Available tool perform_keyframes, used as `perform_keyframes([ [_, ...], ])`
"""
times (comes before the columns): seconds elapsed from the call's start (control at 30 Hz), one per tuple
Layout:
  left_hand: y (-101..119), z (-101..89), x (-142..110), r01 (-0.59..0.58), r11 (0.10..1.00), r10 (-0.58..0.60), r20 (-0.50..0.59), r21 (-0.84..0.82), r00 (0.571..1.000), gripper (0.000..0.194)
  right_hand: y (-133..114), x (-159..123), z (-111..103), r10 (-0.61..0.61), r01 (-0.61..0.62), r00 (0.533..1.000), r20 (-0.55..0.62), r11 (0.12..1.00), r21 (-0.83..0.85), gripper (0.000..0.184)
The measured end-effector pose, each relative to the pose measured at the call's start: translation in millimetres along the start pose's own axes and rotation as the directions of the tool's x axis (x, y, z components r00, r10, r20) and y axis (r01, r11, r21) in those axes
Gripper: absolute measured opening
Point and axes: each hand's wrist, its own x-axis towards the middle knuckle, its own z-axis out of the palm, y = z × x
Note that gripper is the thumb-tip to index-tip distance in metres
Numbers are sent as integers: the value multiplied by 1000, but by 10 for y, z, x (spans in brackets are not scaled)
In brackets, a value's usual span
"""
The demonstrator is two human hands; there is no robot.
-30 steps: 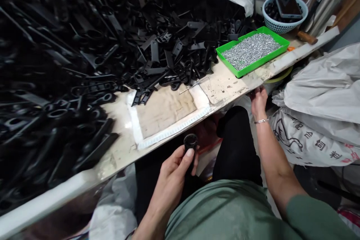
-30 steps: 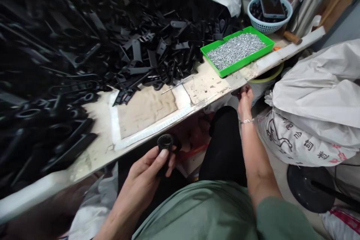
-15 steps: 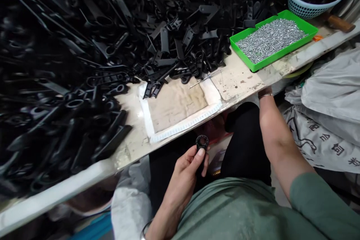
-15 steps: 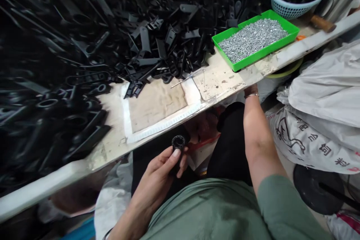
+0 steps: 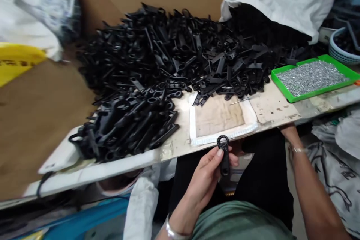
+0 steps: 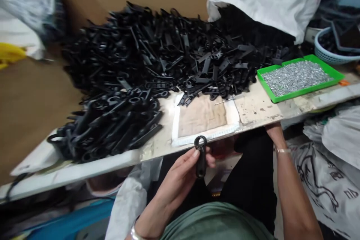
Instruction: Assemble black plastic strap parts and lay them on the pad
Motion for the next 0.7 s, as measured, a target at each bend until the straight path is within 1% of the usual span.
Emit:
perform_keyframes([
  [0.07,80,26,18,-63,996,63,-3,-61,998,32,-184,-249,-19,25,-26,999,22,998,56,35],
  [0.1,106,46,30,-97,991,97,-2,-94,995,30,-328,-407,-14,41,-46,998,56,994,103,36],
  [0.13,122,67,44,-130,983,131,0,-129,991,28,-506,-567,6,103,-145,981,162,951,274,34],
  [0.17,128,89,58,-160,973,162,-3,-164,987,27,-710,-712,40,115,-234,951,286,873,428,37],
  [0.2,127,108,73,-186,962,188,-11,-198,982,26,-927,-829,86,72,-295,911,406,802,520,42],
  [0.23,121,119,84,-202,953,203,-17,-227,979,25,-1139,-907,139,5,-309,883,470,759,573,49],
  [0.27,113,119,89,-205,946,208,-15,-252,978,25,-1332,-944,191,-38,-289,879,475,750,594,51],
  [0.33,104,69,75,-205,939,216,10,-278,976,24,-1613,-898,269,-73,-218,908,412,758,615,39],
  [0.4,114,-52,20,-254,935,271,37,-248,962,23,-1738,-738,282,-109,-112,938,330,803,585,28],
  [0.43,125,-134,-20,-295,932,313,56,-212,948,25,-1755,-637,261,-141,-60,938,316,833,550,26],
  [0.47,141,-221,-61,-328,929,345,84,-171,935,30,-1758,-533,224,-185,-2,929,320,863,506,25],
  [0.53,179,-383,-130,-328,939,342,166,-107,925,47,-1773,-336,125,-283,114,876,390,908,403,24],
  [0.57,199,-443,-150,-302,949,313,192,-88,930,53,-1802,-242,79,-336,180,834,438,915,360,24],
  [0.6,218,-483,-157,-269,961,278,195,-70,941,54,-1852,-148,49,-387,240,774,501,912,333,24],
  [0.67,255,-507,-142,-236,971,238,147,-35,960,44,-2000,61,59,-446,317,641,625,895,313,26],
  [0.7,273,-500,-126,-231,973,232,121,-30,965,39,-2085,181,107,-447,343,600,663,893,291,28],
])
